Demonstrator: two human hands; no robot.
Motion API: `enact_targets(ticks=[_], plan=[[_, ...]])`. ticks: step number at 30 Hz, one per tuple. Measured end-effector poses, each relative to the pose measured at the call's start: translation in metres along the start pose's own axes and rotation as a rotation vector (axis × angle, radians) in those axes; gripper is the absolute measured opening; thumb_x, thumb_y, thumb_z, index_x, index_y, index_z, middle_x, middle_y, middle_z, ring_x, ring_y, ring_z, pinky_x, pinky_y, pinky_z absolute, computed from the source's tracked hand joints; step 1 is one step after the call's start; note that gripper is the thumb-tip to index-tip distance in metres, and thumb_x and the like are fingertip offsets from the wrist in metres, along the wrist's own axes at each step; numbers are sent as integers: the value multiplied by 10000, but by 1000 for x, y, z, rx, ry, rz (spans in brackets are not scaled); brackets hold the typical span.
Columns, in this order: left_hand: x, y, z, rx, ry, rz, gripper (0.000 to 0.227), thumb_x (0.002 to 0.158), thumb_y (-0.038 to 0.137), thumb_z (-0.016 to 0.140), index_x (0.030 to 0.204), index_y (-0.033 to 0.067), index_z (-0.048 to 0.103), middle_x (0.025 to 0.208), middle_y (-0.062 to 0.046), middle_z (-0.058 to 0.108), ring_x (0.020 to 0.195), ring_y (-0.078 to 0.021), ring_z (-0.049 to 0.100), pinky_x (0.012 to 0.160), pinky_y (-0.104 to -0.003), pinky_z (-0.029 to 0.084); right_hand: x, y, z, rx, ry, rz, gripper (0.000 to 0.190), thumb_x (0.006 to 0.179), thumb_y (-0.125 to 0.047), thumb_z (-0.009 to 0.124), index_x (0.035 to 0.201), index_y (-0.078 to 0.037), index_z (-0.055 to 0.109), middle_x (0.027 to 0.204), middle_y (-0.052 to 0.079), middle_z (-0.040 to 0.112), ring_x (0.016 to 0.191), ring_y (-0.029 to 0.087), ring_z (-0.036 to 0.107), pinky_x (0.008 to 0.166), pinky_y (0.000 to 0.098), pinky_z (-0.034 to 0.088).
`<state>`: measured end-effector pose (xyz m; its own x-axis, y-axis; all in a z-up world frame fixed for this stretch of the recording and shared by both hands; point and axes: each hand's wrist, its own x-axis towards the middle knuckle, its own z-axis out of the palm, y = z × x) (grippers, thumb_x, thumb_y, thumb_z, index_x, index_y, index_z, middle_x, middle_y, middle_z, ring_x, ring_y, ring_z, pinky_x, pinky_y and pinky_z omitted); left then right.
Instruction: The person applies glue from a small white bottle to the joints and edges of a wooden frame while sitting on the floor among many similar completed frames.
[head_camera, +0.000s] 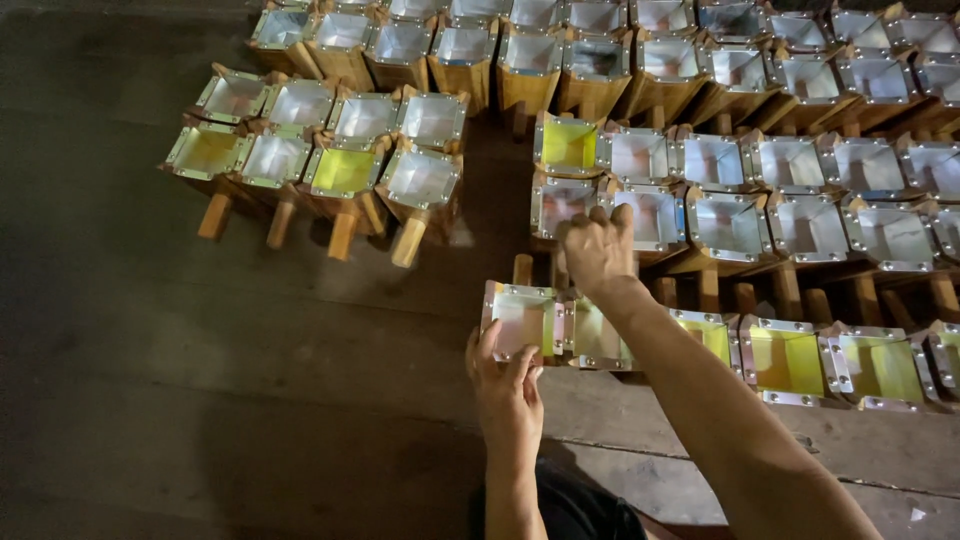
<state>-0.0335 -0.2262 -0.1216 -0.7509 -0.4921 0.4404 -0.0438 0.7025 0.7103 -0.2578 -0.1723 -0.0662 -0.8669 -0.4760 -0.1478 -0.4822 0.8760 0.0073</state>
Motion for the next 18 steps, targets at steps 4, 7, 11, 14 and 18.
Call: enact_targets(ticks=[4,7,11,14,18], plan=[[3,3,0,13,17,-6,335,812,-32,764,1070,166,682,1471,-127,438,1436,-454,354,1127,-605,456,-4,-4,2,-1,-51,33,190,944,-199,620,771,-212,697,852,-2,690,1040,190,623,1239,580,150],[5,3,-1,10,35,26,319,839,-52,738,1063,162,666,1457,-125,446,1428,-455,373,1109,-586,471,-8,-9,-3,20,-102,112,295,969,-228,459,744,-194,647,808,23,659,1067,233,611,1261,570,87],[9,1,-4,9,24,50,238,869,-55,690,1022,128,684,1450,-127,451,1395,-448,394,1066,-543,516,-9,4,12,227,159,15,325,931,-204,648,1255,-240,650,1413,20,594,1411,361,408,1106,579,371],[2,-17,11,32,49,19,161,836,110,777,987,128,724,1472,-115,469,1401,-510,376,1079,-580,459,-59,23,24,234,677,-167,631,705,-160,891,1298,-164,676,1270,88,606,1106,322,586,822,430,515],[-7,-47,30,-19,87,75,177,838,171,790,1009,189,750,1461,-81,503,1394,-450,426,1101,-516,449,-173,45,6,437,778,-275,263,812,-96,813,1058,-96,722,1003,110,640,917,362,639,804,411,539]])
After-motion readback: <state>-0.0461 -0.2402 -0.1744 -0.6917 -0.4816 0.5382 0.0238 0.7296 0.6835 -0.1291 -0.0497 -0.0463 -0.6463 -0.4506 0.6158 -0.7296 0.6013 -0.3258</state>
